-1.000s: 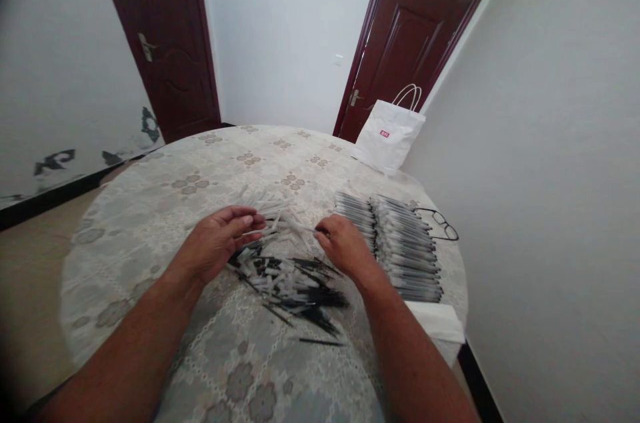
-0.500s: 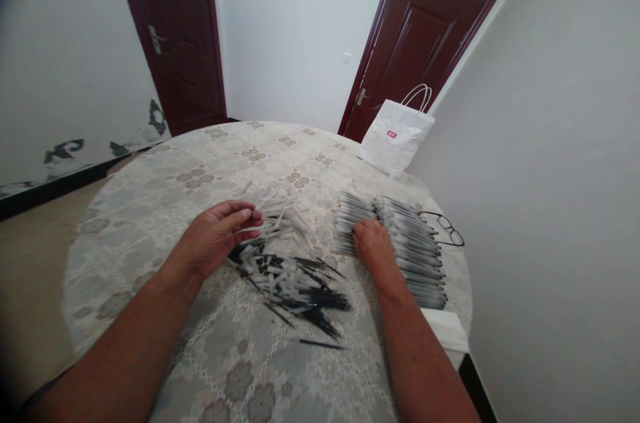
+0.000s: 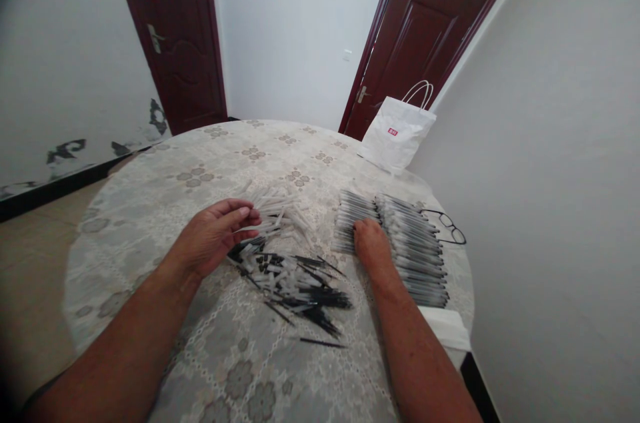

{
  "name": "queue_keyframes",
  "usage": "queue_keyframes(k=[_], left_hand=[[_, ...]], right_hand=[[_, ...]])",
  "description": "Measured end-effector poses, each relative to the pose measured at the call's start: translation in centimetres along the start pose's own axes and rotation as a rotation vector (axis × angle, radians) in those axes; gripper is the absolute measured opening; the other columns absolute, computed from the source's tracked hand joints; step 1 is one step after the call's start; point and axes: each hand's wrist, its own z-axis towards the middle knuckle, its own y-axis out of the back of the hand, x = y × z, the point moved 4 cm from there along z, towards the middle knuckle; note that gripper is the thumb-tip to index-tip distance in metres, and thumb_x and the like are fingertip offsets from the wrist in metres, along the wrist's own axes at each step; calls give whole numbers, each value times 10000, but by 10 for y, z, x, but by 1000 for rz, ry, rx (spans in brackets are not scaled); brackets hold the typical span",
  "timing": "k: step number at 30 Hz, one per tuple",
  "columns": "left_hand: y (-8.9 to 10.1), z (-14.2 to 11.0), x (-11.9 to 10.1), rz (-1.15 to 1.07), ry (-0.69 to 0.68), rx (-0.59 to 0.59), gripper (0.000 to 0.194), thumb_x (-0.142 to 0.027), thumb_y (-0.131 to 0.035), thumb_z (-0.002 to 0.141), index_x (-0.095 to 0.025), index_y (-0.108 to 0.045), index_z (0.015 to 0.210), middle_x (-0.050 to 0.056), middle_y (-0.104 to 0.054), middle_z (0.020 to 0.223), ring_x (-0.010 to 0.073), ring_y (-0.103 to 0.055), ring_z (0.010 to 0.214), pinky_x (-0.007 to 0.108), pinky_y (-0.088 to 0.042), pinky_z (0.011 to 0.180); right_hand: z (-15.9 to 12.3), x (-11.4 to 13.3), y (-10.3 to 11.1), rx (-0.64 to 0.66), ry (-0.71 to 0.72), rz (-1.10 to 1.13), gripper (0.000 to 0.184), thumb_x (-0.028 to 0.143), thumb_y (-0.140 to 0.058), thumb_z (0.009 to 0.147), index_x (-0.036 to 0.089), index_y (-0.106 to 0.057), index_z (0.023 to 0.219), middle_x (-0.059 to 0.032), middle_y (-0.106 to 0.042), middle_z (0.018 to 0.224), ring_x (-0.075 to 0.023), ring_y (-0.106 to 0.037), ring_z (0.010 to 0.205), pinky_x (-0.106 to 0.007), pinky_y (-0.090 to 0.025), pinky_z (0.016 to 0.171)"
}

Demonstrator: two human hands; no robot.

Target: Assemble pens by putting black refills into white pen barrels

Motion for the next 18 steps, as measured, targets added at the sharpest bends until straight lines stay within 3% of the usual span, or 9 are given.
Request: queue_keyframes(k=[9,15,18], left_hand=[[2,1,0,-12,-10,5,259,-278,-793,743,-150,-682,939,80,-728,897,205,-711,841,302,-593,677],[6,1,-1,-20,-29,16,242,-279,-775,764,-153,-676,946,80,-721,914,203,-706,857,298,-590,681],[8,2,-1,-33,-33,14,234,-274,-770,770,-158,-674,950,78,-722,919,199,-707,853,294,-588,681]], right_hand=[[-7,4,12,-22,-27,44,224,202,-479,976,157,-695,1011,-118,-672,1019,-225,-601,1002,-294,-408,899],[-26,41,33,129,238,307,166,219,-567,935,182,-714,1005,-64,-704,984,-178,-639,930,-257,-427,844],[-32,66,43,156,309,291,181,259,-570,942,209,-717,1035,-63,-709,988,-178,-652,918,-259,-431,810]])
